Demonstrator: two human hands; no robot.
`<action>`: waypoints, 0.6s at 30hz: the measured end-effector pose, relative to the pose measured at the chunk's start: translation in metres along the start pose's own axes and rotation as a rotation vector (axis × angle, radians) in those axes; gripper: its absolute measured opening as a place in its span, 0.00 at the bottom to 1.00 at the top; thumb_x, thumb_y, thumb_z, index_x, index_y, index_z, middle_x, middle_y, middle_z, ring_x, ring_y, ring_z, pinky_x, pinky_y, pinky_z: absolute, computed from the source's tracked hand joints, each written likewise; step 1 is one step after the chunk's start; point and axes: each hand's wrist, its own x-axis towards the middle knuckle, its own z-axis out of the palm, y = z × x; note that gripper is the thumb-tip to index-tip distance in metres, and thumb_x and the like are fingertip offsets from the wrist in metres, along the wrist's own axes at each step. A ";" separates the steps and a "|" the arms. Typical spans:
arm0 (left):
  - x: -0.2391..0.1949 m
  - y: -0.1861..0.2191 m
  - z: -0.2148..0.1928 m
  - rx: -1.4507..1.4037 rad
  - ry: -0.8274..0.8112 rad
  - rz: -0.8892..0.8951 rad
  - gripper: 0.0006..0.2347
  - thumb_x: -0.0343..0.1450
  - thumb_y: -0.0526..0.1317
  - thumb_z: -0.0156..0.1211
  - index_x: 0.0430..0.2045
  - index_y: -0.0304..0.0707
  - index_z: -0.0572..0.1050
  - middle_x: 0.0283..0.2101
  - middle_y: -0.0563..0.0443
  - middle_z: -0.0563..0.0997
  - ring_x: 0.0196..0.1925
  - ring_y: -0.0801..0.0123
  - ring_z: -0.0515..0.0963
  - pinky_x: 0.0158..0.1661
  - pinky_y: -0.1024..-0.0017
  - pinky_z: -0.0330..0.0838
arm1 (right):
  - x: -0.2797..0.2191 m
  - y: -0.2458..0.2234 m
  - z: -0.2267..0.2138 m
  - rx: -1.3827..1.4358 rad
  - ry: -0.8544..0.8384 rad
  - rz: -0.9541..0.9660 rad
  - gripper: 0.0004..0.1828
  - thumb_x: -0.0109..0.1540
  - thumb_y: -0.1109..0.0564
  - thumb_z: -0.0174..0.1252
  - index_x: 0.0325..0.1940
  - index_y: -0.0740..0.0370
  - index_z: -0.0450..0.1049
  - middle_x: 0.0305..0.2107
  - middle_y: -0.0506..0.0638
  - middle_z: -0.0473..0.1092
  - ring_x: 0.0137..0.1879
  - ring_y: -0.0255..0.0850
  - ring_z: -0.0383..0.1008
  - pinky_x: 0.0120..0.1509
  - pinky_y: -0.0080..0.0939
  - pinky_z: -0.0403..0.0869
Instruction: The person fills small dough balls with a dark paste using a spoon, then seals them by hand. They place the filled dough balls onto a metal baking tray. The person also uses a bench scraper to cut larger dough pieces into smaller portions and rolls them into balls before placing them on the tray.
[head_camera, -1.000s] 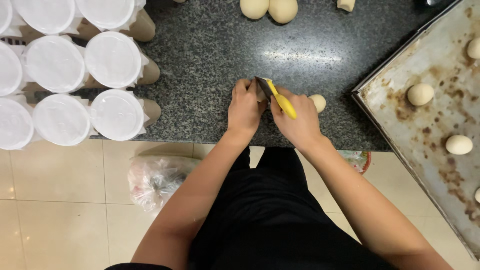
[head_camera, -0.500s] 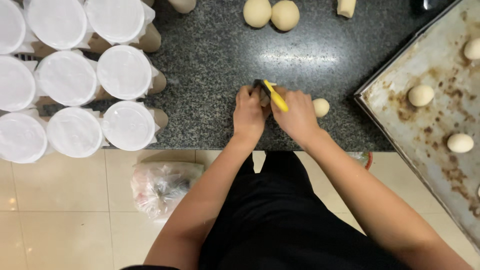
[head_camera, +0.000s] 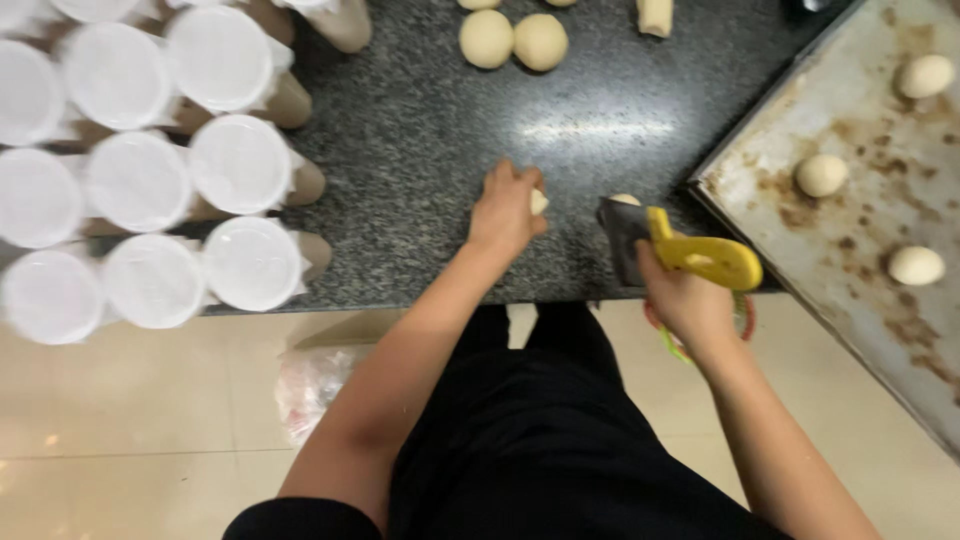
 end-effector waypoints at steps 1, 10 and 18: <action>-0.002 -0.004 -0.007 -0.015 0.059 -0.009 0.22 0.56 0.35 0.77 0.43 0.42 0.76 0.52 0.42 0.68 0.60 0.48 0.69 0.54 0.54 0.74 | 0.002 -0.003 -0.002 0.016 -0.105 0.184 0.22 0.71 0.43 0.57 0.34 0.63 0.77 0.18 0.59 0.73 0.26 0.52 0.76 0.35 0.51 0.72; 0.008 -0.041 -0.081 0.100 0.423 -0.097 0.33 0.53 0.37 0.77 0.55 0.38 0.73 0.58 0.36 0.66 0.60 0.42 0.66 0.54 0.49 0.68 | 0.001 0.028 0.019 0.210 0.139 -0.113 0.16 0.69 0.48 0.59 0.40 0.65 0.74 0.23 0.55 0.72 0.29 0.48 0.74 0.35 0.48 0.69; -0.009 0.044 0.043 -0.173 0.110 0.490 0.28 0.58 0.33 0.71 0.56 0.34 0.72 0.58 0.38 0.72 0.61 0.43 0.69 0.59 0.55 0.66 | 0.012 0.080 -0.005 0.245 0.423 -0.147 0.14 0.72 0.52 0.62 0.46 0.68 0.76 0.34 0.57 0.76 0.39 0.47 0.77 0.45 0.46 0.72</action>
